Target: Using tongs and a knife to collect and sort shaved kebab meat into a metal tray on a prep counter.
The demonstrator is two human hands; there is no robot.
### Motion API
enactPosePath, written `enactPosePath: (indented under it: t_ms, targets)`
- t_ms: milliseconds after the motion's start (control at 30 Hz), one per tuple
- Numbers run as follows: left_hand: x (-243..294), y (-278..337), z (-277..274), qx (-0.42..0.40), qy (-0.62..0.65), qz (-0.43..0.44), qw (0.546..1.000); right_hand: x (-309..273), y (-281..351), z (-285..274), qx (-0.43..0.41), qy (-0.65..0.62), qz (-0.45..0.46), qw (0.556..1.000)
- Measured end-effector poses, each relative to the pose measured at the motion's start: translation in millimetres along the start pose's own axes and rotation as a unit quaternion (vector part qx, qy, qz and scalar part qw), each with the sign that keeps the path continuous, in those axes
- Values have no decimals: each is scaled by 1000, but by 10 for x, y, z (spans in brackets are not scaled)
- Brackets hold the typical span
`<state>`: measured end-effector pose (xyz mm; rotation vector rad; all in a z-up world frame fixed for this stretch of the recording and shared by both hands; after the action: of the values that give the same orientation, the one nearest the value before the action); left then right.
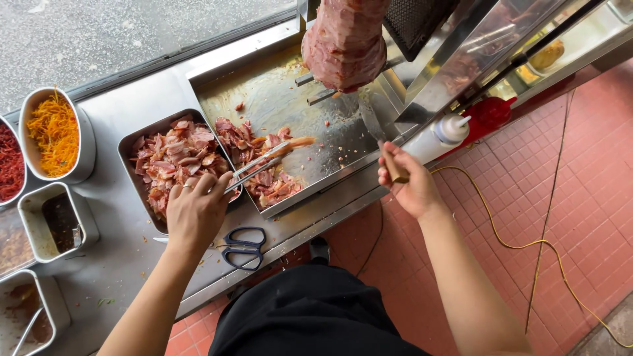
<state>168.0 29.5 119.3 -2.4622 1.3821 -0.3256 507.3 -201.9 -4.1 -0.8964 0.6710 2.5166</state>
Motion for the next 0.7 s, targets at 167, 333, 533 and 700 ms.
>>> enactPosePath:
  t_ms: [167,333,533,700]
  targets:
    - [-198,222,-25,-5,-9,-45,999,-358,205,454,-73,73,-61,993]
    - [-333,422,-89,25,-5,-67,997,-426,77,150,149,422,-64,892]
    - [-416,596,-122,41,27,-107,993,-512,228,1148,101,713,-309,622]
    - [-517,717,-147,61,46,-113,991,38,418,1958,-18,708,-315,632]
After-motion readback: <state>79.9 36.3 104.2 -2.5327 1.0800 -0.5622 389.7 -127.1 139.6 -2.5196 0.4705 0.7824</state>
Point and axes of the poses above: each hand's wrist, its own y-axis away from the middle knuckle, its own z-axis out of the palm, x = y × z, the point moved 8 cm from there along -y, towards the middle knuckle, and after that the axes turned 1 degree about -z, right-handed, at the moved point
